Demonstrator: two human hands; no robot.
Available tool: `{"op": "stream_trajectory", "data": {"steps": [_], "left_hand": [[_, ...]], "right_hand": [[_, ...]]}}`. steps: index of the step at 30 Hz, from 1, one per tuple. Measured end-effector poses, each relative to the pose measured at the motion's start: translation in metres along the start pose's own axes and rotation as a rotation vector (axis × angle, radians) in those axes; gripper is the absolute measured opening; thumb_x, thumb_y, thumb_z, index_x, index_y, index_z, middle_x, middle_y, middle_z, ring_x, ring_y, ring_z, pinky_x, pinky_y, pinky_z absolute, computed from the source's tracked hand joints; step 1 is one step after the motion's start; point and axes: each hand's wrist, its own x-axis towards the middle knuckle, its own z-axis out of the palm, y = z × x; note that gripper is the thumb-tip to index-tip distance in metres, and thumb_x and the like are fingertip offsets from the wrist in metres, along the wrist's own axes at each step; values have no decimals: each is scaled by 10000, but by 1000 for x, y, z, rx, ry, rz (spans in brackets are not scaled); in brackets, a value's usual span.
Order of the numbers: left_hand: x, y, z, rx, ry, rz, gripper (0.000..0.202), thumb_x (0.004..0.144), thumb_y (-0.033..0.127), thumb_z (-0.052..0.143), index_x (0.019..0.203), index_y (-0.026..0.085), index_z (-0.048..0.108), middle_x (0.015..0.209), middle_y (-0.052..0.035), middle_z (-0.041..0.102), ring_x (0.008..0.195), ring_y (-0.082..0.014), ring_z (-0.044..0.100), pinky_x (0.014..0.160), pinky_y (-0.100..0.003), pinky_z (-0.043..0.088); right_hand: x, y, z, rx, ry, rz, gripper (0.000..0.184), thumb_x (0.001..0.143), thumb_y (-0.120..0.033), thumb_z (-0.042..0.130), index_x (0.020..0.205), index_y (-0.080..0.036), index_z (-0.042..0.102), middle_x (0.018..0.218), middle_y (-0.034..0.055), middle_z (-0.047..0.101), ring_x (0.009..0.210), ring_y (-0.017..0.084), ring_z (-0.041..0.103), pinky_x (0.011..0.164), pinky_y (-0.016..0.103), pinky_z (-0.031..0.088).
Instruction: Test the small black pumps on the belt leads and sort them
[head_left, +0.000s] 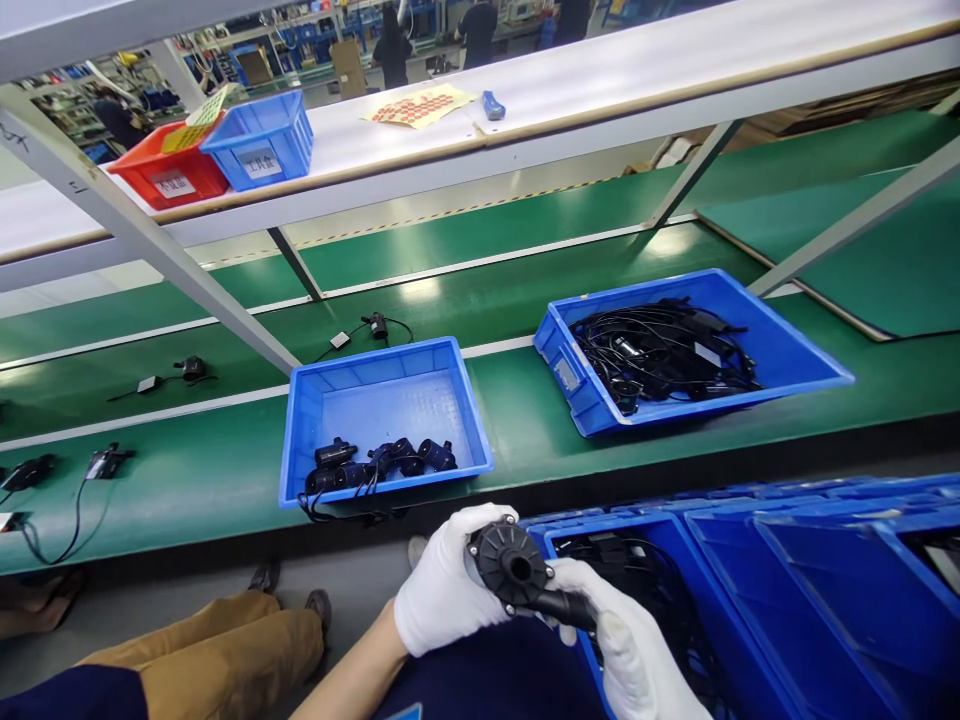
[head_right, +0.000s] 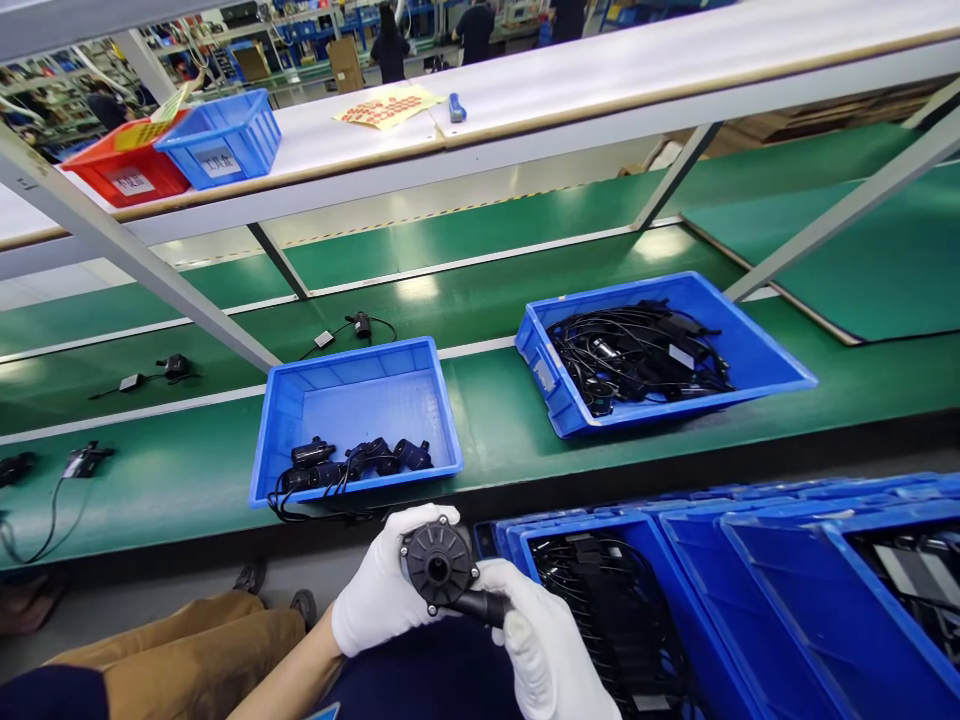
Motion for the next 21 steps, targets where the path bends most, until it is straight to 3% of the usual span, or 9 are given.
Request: {"op": "stream_trajectory", "data": {"steps": [6,11,17,21], "left_hand": [[0,-5,-5,-52,-15,-40,733,616,427,946,1222,171,624,1192,-126,721,1064,-290,706,1037,-425,534],[0,-1,-7,-94,-88,-56,471,695,414,906,1034,189,669,1036,-82,740,952,-255,713,938,-389,571],[-11,-22,-11,-55,-24,17,855,644,378,970,1346,196,517,1320,-161,648,1130,-299,695,1087,-472,502],[-14,-28,-14,-133,-54,5,853,655,456,962,1335,201,514,1281,-152,665,1142,-306,690,1065,-460,514]], "right_hand": [[-1,4,6,1,-25,16,643,1054,-709,182,1079,-258,640,828,21,651,642,161,595,631,257,506],[-5,5,10,-14,-12,25,617,1063,-689,198,1072,-247,628,811,24,643,640,166,591,630,263,501],[-2,-6,10,-43,-38,23,594,1065,-686,209,1034,-260,622,835,17,621,702,168,605,679,255,511],[-2,-3,13,-48,-43,7,589,1062,-684,225,1110,-275,646,848,19,652,678,173,610,682,273,517]]}}
